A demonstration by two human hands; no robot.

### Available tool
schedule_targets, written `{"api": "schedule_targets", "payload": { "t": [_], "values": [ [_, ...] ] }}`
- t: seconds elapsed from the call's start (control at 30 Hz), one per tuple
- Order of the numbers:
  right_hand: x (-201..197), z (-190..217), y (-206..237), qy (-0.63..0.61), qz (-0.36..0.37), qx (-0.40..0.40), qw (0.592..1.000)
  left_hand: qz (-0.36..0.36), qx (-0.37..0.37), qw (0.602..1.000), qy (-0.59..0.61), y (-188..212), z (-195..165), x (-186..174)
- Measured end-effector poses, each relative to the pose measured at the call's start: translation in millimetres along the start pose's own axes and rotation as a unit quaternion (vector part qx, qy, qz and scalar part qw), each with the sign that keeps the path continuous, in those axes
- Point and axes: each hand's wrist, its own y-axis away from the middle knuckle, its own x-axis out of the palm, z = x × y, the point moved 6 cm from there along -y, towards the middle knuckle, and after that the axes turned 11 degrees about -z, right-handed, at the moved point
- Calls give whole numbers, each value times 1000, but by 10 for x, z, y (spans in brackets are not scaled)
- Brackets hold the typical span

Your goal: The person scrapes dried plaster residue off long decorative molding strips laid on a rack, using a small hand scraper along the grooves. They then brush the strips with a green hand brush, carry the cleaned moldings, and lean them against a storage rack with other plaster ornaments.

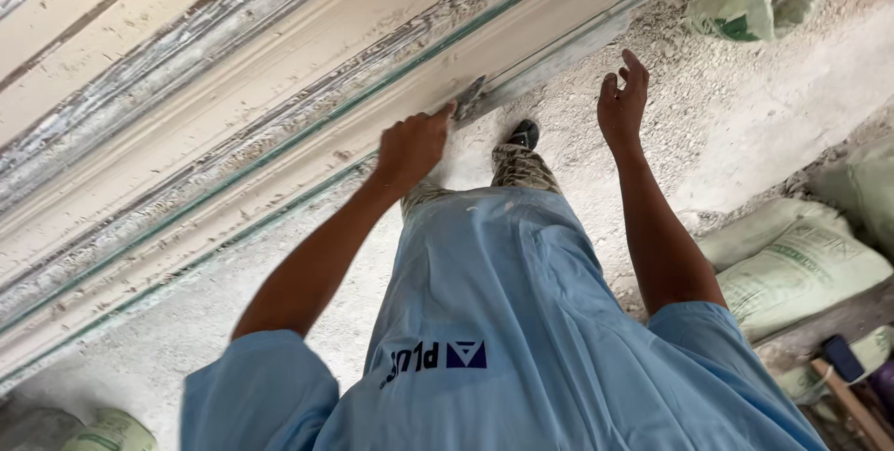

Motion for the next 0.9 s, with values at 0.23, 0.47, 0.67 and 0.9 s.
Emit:
{"api": "schedule_targets", "payload": {
  "t": [0.23, 0.47, 0.67, 0.9],
  "values": [
    [18, 12, -758, -124, 61, 17, 990, -24, 142, 980, -138, -606, -485, -151],
    [313, -35, -847, -368, 33, 334, 867, 162, 146, 951, -220, -1401, -658, -171],
    [339, -87, -844, -457, 49, 376, 805, -80, 94, 987, 106, -443, -91, -627],
    [387, -51, -828, -406, 18, 398, 823, -24, 61, 998, -21, -129, -89, -174]
  ]
}}
